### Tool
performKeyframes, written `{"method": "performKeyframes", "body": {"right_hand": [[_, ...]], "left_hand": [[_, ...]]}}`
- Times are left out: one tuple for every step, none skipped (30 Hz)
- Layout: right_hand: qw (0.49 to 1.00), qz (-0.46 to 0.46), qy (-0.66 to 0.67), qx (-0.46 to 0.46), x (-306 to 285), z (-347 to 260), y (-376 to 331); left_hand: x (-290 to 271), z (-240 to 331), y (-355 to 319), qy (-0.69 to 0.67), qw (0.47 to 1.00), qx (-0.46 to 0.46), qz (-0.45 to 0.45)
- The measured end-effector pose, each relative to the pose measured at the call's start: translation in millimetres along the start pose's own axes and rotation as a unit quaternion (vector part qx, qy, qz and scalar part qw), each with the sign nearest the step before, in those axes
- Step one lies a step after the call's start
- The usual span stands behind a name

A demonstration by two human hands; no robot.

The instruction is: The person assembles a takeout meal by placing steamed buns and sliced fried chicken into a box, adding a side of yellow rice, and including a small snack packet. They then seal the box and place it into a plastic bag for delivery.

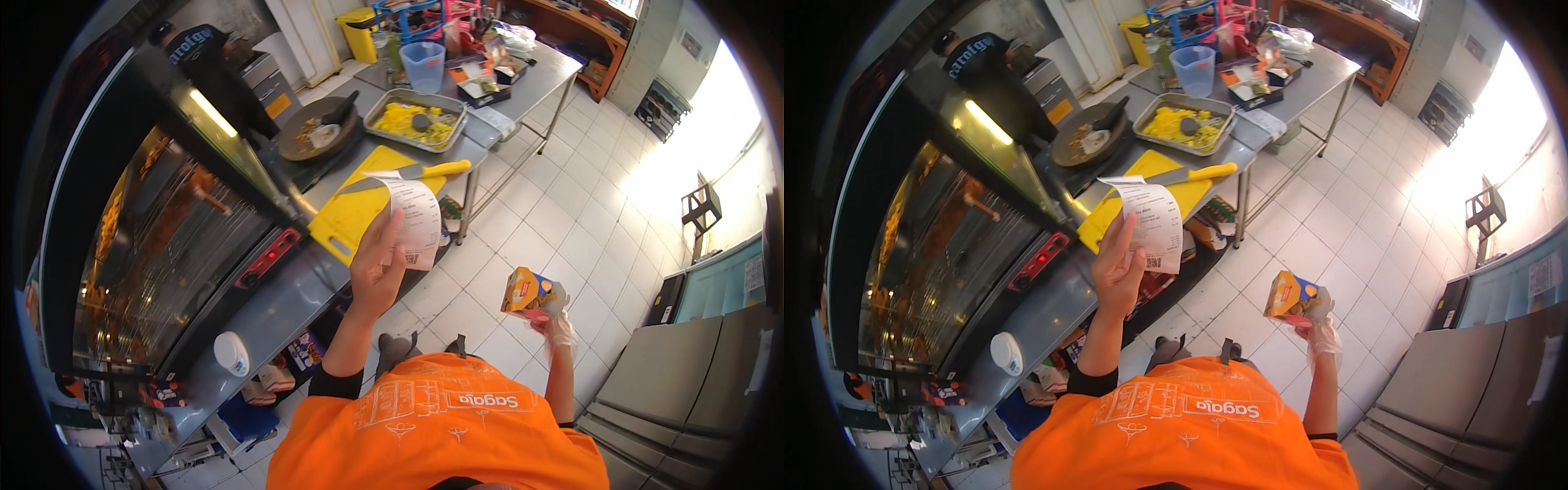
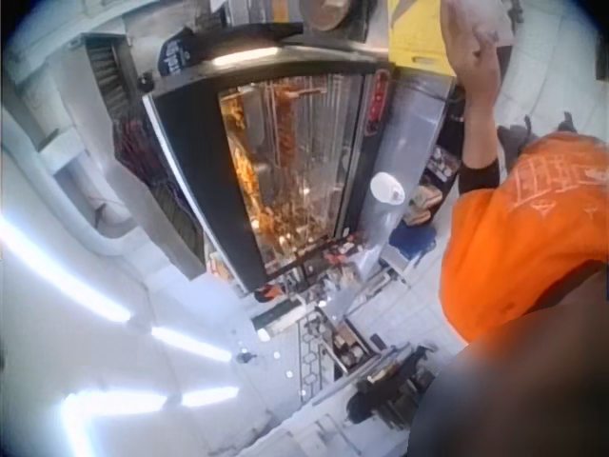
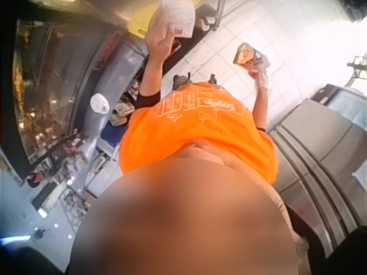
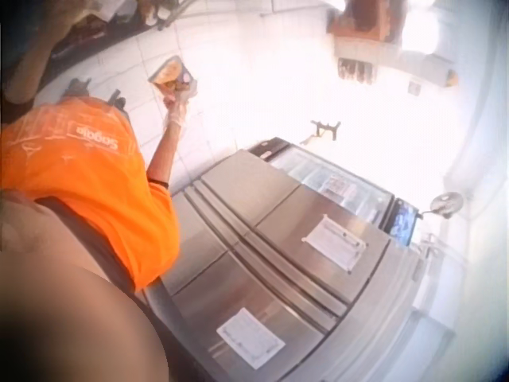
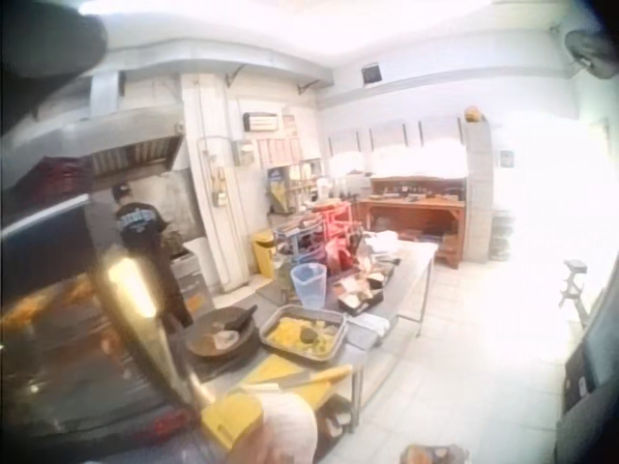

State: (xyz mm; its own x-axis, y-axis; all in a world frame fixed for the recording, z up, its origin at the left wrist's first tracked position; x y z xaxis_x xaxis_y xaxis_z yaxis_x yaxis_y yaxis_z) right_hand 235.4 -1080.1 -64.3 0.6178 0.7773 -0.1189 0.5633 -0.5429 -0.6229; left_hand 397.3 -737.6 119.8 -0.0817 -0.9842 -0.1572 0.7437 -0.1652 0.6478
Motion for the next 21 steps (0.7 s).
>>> {"method": "performKeyframes", "body": {"right_hand": [[1.0,0.016,0.02,0.009,-6.7,-0.3,5.4],[1.0,0.011,0.02,0.013,-10.4,-1.6,10.3],[1.0,-0.003,0.028,0.014,-11.1,-2.3,16.6],[0.999,-0.011,0.034,0.014,-10.6,-5.6,22.4],[0.999,-0.004,0.029,0.023,-8.8,-9.0,29.1],[0.997,-0.02,0.056,0.039,-6.6,-15.2,35.8],[0.997,-0.032,0.059,0.024,-1.6,-24.4,44.3],[0.998,-0.034,0.054,0.012,4.1,-35.9,53.7],[0.998,-0.034,0.046,-0.002,8.3,-50.2,63.3],[0.998,-0.051,0.04,-0.013,10.9,-66.5,73.6],[0.997,-0.068,0.032,-0.027,14.3,-85.8,86.7],[0.995,-0.084,0.023,-0.044,18.1,-107.2,102.3],[0.996,-0.07,0.036,-0.041,20.6,-127.1,117.1],[0.997,-0.054,0.05,-0.04,21.2,-145.1,129.4],[0.994,-0.057,0.068,-0.057,21.1,-163.9,143.5],[0.998,-0.03,0.039,-0.041,22.6,-182.9,162.2],[0.998,-0.023,0.043,-0.033,22.2,-198.0,179.2],[0.999,-0.018,0.043,-0.022,18.5,-209.0,193.9],[0.999,-0.002,0.038,0.001,12.1,-217.3,207.4],[0.999,-0.007,0.037,0.006,6.7,-227.5,224.5],[1.0,-0.017,0.022,0.006,3.2,-238.3,245.2]], "left_hand": [[15.8,-0.7,8.6,0.024,0.998,0.051,-0.005],[31.3,-4.4,18.6,0.035,0.993,0.111,0.002],[47.1,-11.2,25.0,0.037,0.992,0.121,-0.008],[63.4,-21.8,32.2,0.038,0.99,0.134,-0.018],[79.0,-37.0,38.5,0.042,0.989,0.136,-0.026],[93.8,-58.7,46.1,0.061,0.989,0.115,-0.066],[113.4,-87.9,56.6,0.012,0.993,0.087,-0.078],[137.1,-122.7,67.1,-0.029,0.995,0.033,-0.09],[160.0,-159.2,73.6,-0.072,0.992,-0.021,-0.099],[180.8,-197.0,78.5,-0.028,0.992,-0.077,-0.092],[201.2,-237.2,86.4,0.015,0.987,-0.136,-0.085],[222.1,-277.3,97.3,0.063,0.968,-0.228,-0.087],[241.4,-309.3,101.0,0.03,0.961,-0.267,-0.068],[259.8,-337.2,109.6,0.062,0.967,-0.231,-0.088],[279.7,-360.6,117.5,-0.01,0.957,-0.281,-0.066],[298.0,-380.7,131.7,-0.066,0.962,-0.264,-0.014],[314.6,-395.6,141.7,-0.118,0.942,-0.313,0.02],[329.1,-406.8,154.0,-0.052,0.968,-0.245,0.036],[340.2,-416.0,165.3,0.013,0.977,-0.208,0.046],[350.4,-423.6,180.9,0.084,0.983,-0.149,0.062],[360.7,-430.9,196.1,0.065,0.979,-0.183,0.058]]}}
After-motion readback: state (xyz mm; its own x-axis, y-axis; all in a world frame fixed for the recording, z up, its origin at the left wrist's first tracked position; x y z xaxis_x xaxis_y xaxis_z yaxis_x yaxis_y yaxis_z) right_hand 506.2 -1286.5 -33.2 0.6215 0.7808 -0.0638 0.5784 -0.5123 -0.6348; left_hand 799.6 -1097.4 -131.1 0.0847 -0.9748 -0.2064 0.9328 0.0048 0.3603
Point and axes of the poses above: each hand's wrist, its own y-axis towards the middle knuckle, its own x-axis out of the palm, z = x × y, the point moved 1 cm from there along y, towards the middle knuckle, and after that the axes turned 6 degrees about -y, right-handed, at the moved point
